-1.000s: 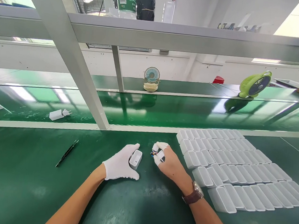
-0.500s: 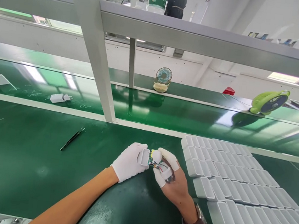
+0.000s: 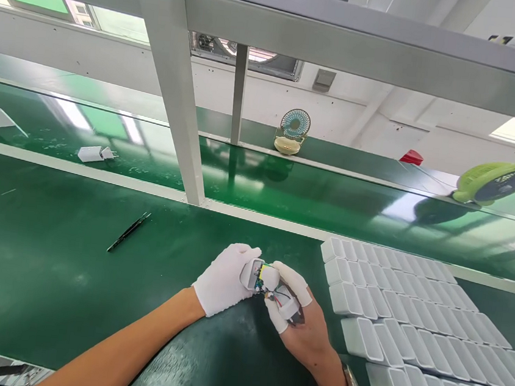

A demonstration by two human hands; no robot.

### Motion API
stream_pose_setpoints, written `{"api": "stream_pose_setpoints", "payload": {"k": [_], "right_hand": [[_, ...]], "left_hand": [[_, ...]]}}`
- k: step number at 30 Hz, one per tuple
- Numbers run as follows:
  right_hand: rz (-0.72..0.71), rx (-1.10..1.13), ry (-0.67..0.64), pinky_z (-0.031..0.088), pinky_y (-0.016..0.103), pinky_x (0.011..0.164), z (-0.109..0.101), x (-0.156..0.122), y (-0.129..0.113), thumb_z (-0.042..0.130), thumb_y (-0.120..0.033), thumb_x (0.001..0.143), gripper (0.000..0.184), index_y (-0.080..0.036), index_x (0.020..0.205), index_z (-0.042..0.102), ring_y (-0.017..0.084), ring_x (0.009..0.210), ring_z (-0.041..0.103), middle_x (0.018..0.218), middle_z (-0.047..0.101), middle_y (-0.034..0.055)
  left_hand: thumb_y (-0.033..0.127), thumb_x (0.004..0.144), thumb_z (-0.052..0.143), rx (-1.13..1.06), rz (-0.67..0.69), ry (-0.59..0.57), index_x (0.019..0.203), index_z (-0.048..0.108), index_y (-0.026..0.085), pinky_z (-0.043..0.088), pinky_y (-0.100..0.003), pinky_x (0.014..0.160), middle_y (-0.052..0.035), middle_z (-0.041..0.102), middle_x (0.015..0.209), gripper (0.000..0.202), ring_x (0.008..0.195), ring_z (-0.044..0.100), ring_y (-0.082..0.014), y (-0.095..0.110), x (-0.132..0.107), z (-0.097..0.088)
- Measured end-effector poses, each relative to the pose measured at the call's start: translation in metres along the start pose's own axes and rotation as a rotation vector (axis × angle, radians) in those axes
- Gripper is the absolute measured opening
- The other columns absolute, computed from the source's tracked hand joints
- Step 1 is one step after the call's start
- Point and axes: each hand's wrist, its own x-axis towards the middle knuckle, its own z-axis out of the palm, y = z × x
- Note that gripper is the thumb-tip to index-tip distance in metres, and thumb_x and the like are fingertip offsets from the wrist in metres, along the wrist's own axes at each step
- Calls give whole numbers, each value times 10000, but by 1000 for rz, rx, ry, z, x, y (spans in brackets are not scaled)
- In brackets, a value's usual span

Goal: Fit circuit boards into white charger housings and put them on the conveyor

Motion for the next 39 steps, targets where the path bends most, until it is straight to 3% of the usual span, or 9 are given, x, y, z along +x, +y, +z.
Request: {"api": "stream_pose_setpoints", "payload": {"k": [8, 15, 32, 39], "right_hand": [[-23, -49, -11, 620, 336, 888, 1, -2, -1, 599, -197, 939, 574, -305, 1482, 449, 187, 968, 694, 1380, 577, 103], [-111, -123, 20, 566, 390, 1036, 2, 0, -2, 623, -171, 918, 598, -290, 1480, 455, 244, 1223, 625, 1401, 582, 100], [-122, -150, 20, 580, 389, 1024, 2, 1, -3, 621, -161, 920, 599, -284, 1482, 454, 242, 1224, 632, 1410, 583, 100], [-120, -151, 17, 575, 426, 1035, 2, -2, -1, 623, -158, 908, 616, -298, 1484, 455, 263, 1257, 614, 1438, 568, 97]], "left_hand": [[270, 695, 757, -16, 79, 33, 1290, 587, 263, 549, -418, 874, -97, 627, 1185, 619, 1074, 626, -296, 0, -3, -1], [266, 709, 733, -4, 74, 10, 1237, 600, 244, 545, -386, 802, -95, 634, 1148, 545, 1009, 629, -278, 5, -1, -5], [254, 723, 711, 33, 76, 8, 1230, 619, 219, 533, -373, 864, -105, 651, 1168, 516, 1056, 635, -279, 8, -2, -8], [210, 734, 699, -14, 85, 17, 1147, 639, 236, 516, -364, 845, -80, 664, 1047, 418, 988, 642, -261, 10, 0, -9]]}}
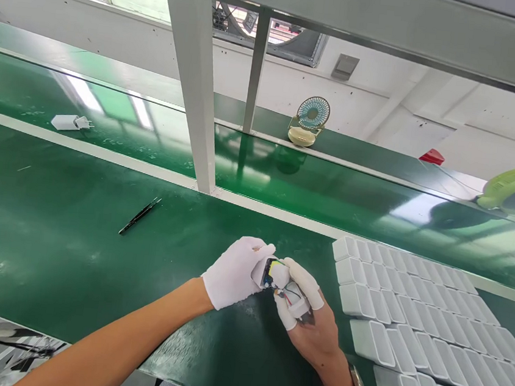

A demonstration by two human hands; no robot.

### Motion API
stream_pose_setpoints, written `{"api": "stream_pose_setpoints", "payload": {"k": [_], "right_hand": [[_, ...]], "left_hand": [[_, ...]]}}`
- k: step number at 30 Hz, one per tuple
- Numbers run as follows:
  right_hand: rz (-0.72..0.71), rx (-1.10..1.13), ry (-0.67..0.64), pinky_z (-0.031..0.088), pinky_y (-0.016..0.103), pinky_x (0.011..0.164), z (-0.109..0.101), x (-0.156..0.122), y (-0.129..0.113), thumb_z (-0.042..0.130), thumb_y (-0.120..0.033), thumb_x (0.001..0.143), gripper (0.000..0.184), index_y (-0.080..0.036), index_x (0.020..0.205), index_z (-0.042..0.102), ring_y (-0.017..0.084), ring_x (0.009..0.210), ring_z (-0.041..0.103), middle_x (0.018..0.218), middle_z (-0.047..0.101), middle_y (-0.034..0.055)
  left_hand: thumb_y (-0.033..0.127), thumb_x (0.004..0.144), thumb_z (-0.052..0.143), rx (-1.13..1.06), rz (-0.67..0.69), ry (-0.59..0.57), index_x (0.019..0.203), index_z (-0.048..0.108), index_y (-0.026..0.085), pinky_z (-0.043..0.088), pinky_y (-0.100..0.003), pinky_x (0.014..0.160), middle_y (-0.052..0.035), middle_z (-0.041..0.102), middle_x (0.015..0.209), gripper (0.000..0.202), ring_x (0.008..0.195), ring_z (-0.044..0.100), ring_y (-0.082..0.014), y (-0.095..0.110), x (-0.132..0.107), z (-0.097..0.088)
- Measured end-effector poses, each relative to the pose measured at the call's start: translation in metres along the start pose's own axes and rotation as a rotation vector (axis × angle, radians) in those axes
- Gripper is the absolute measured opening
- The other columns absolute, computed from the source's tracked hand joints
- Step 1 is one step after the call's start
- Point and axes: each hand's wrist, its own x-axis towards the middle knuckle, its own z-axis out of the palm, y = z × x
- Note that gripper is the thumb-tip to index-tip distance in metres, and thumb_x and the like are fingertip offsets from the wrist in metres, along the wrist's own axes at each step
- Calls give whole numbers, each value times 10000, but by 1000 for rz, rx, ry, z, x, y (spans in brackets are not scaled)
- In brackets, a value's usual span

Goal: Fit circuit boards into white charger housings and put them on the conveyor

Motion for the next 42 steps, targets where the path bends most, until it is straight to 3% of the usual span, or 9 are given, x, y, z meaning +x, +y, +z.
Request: {"api": "stream_pose_setpoints", "payload": {"k": [5, 20, 27, 33, 37, 39, 42], "right_hand": [[42, 42, -1, 587, 433, 1008, 0, -2, 1, 616, -164, 908, 605, -284, 1481, 467, 270, 1217, 634, 1433, 566, 112], [-17, -27, 3, 566, 455, 1048, 3, -3, 4, 636, -141, 900, 639, -311, 1488, 451, 267, 1268, 605, 1445, 563, 91], [-52, -62, -30, 543, 433, 1079, 2, -1, 0, 619, -127, 911, 663, -299, 1515, 407, 253, 1304, 572, 1467, 538, 90], [-60, -83, -111, 511, 432, 1111, 0, 1, 2, 619, -172, 927, 697, -309, 1552, 341, 256, 1334, 553, 1496, 512, 91], [-52, 56, -211, 438, 496, 1164, -10, 3, 0, 670, -353, 915, 754, -278, 1569, 303, 314, 1419, 450, 1563, 425, 103], [-4, 159, -220, 413, 507, 1177, -15, 4, -1, 567, -395, 972, 644, -272, 1557, 327, 311, 1421, 444, 1553, 438, 96], [132, 177, -129, 448, 461, 1146, -17, 5, -1, 407, -331, 1045, 444, -312, 1488, 439, 248, 1318, 551, 1448, 555, 62]], "left_hand": [[219, 766, 689, -28, 25, -18, 1112, 640, 245, 499, -346, 799, -50, 649, 920, 350, 879, 639, -233, -1, 2, -1], [182, 762, 645, 27, 23, -43, 1001, 630, 228, 436, -310, 697, -20, 566, 773, 244, 742, 566, -201, 2, 4, -4], [201, 785, 644, -19, 45, -42, 1054, 627, 230, 453, -311, 724, -16, 580, 780, 271, 723, 565, -184, 1, 5, -3], [200, 814, 597, -59, 60, -97, 941, 615, 228, 435, -295, 663, -2, 565, 757, 131, 651, 520, -152, 5, 3, -2], [299, 637, 727, 32, 23, -75, 1047, 632, 259, 436, -331, 690, -31, 598, 849, 422, 795, 579, -226, 5, 1, 1], [361, 603, 750, 47, -39, -109, 983, 648, 271, 408, -324, 633, -20, 574, 785, 404, 760, 570, -233, 6, 1, 3], [366, 674, 722, -126, -91, -215, 822, 630, 257, 355, -292, 549, 22, 490, 638, 206, 599, 487, -163, 8, 1, 6]]}}
